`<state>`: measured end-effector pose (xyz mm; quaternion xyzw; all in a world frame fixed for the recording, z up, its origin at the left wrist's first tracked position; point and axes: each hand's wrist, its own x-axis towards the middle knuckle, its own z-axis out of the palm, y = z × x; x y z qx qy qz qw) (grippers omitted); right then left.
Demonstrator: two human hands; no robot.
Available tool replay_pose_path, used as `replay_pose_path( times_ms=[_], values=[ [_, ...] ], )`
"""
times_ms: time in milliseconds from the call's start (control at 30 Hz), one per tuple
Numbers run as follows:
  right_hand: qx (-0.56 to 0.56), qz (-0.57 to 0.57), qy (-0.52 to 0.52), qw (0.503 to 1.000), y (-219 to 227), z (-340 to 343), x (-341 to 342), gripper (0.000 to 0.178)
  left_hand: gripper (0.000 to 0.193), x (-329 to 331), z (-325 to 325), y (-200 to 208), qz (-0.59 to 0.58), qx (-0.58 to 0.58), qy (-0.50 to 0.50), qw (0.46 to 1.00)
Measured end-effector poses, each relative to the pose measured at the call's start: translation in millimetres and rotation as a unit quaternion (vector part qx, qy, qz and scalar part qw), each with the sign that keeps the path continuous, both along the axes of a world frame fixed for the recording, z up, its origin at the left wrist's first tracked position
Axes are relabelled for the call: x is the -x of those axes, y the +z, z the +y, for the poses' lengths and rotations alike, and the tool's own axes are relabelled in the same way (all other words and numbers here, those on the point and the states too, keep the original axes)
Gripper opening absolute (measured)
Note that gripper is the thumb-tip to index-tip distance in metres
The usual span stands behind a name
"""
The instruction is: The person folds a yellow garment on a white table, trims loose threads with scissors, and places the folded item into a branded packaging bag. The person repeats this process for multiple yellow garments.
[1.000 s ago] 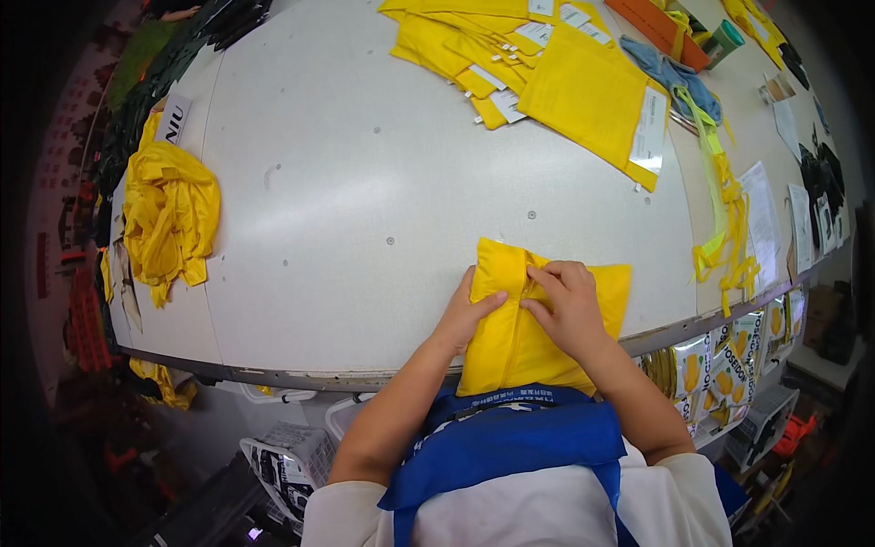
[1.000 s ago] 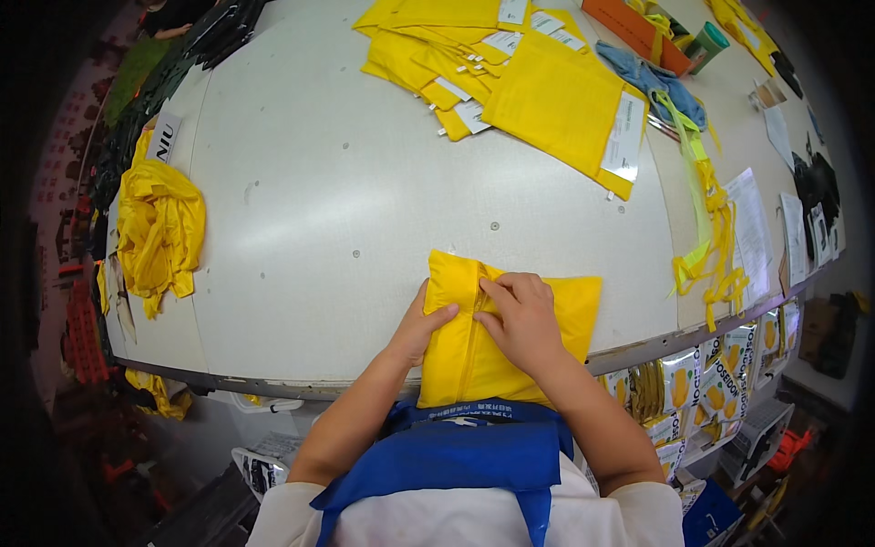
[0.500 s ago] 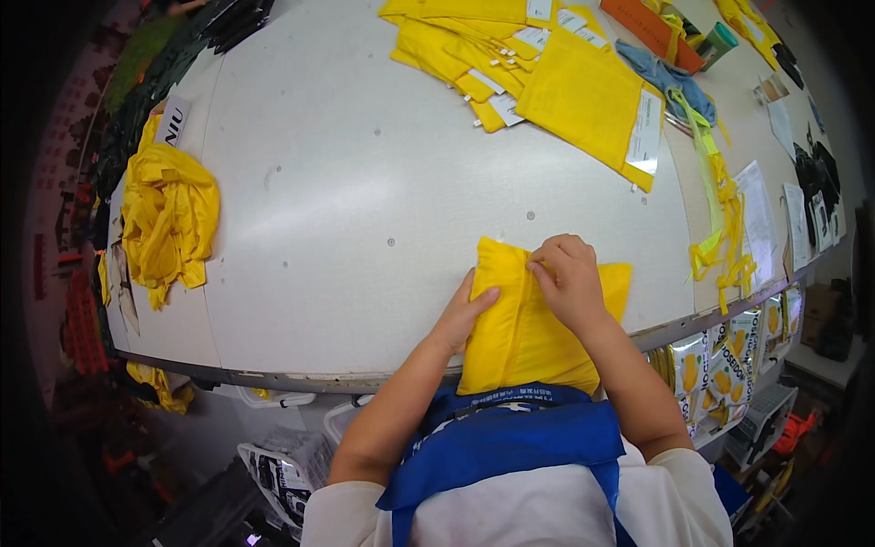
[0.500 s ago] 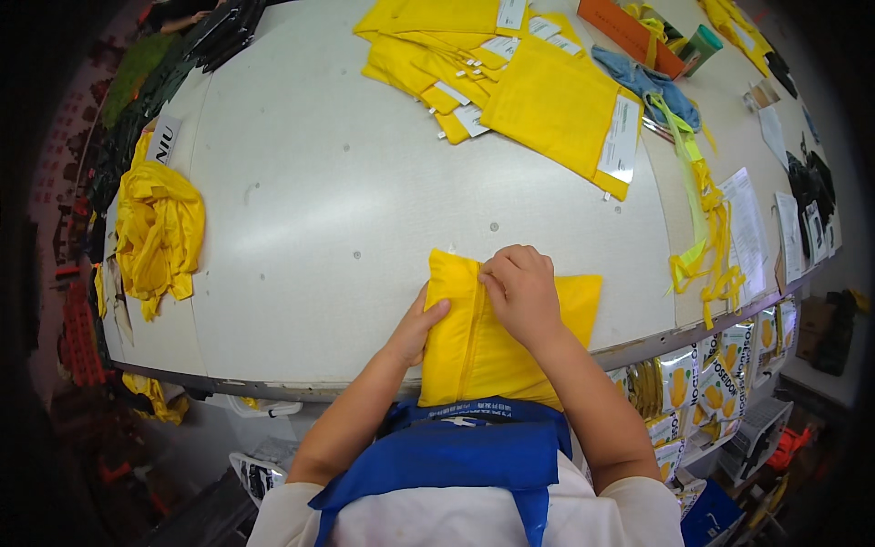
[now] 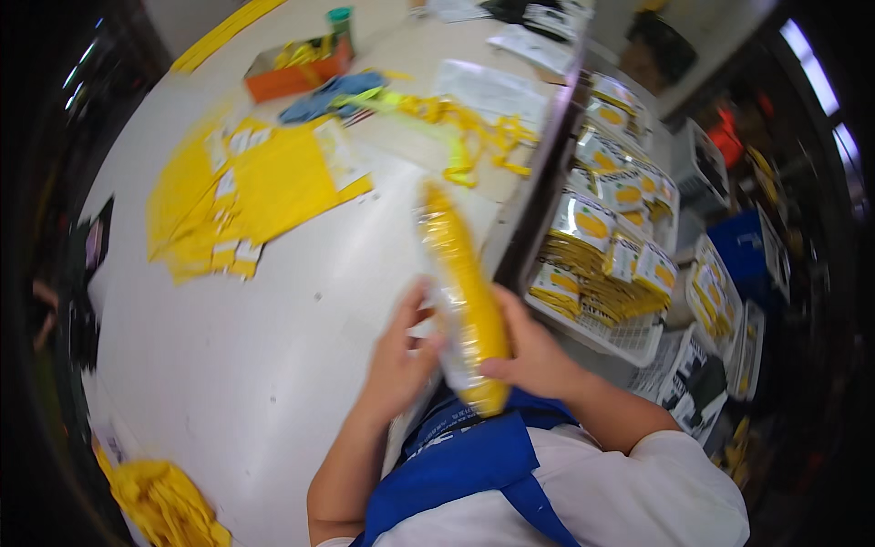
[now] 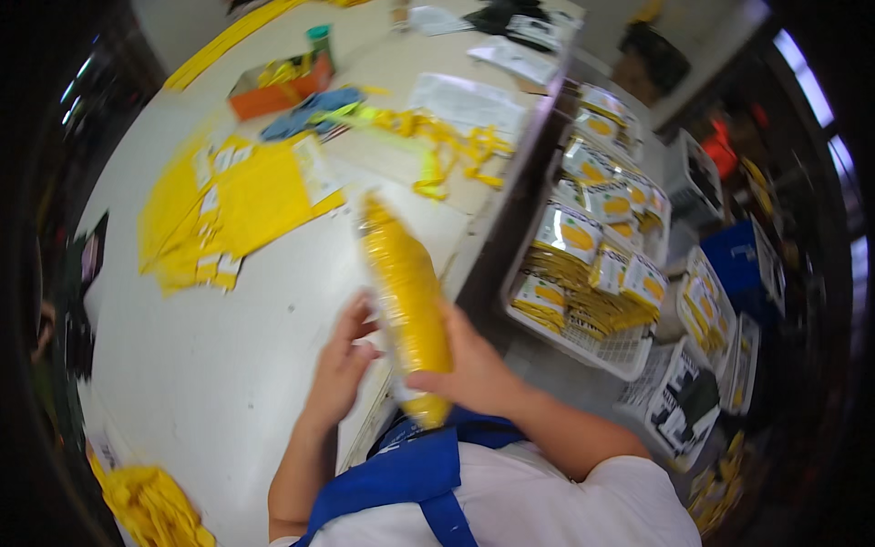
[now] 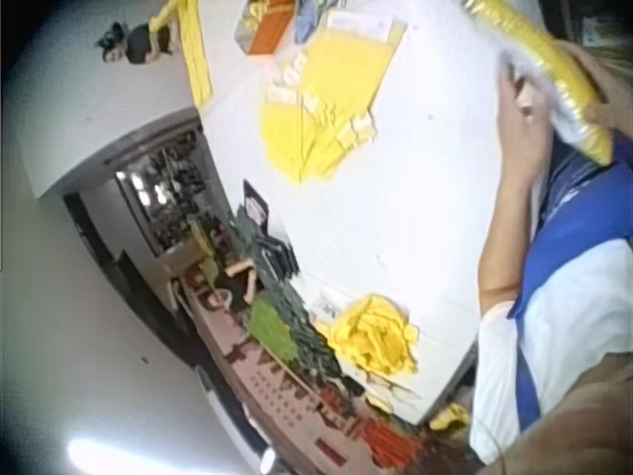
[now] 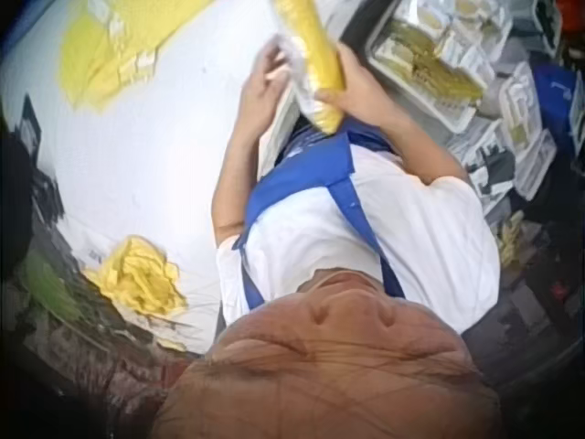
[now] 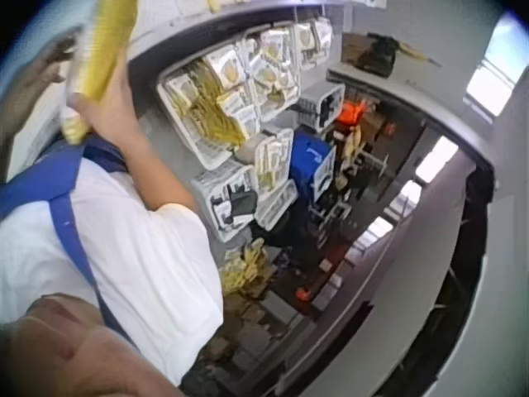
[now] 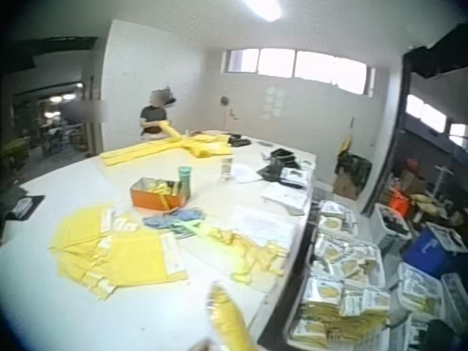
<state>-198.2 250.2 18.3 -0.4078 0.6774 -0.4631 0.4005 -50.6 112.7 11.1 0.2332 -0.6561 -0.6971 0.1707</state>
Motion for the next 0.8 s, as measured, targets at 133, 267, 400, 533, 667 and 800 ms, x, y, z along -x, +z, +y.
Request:
replay_pose_path(
  times_ms=[133,267,400,533,667,800],
  values=[
    [0.032,-0.173,-0.320,0.931,-1,86,60,0.063,0.067,72,73,-8,0.074,0.063,-0.258,0.961],
    [0.198,-0.290,-0.391,0.851,-79,181,130,0.050,0.067,87,95,-20,0.001,0.099,-0.292,0.951],
    [0.176,-0.334,-0.437,0.816,-174,259,219,0.055,0.061,93,97,-52,-0.096,0.038,-0.208,0.973],
    [-0.217,-0.149,-0.555,0.789,-209,283,259,0.054,0.058,87,101,-82,-0.177,-0.009,-0.125,0.976],
    [-0.168,-0.196,-0.598,0.758,-267,317,308,0.054,0.055,67,113,-107,-0.257,-0.077,-0.044,0.962],
    [-0.159,-0.246,-0.485,0.824,-310,289,338,0.042,0.053,33,130,-135,-0.290,-0.097,0.045,0.951]
  ],
)
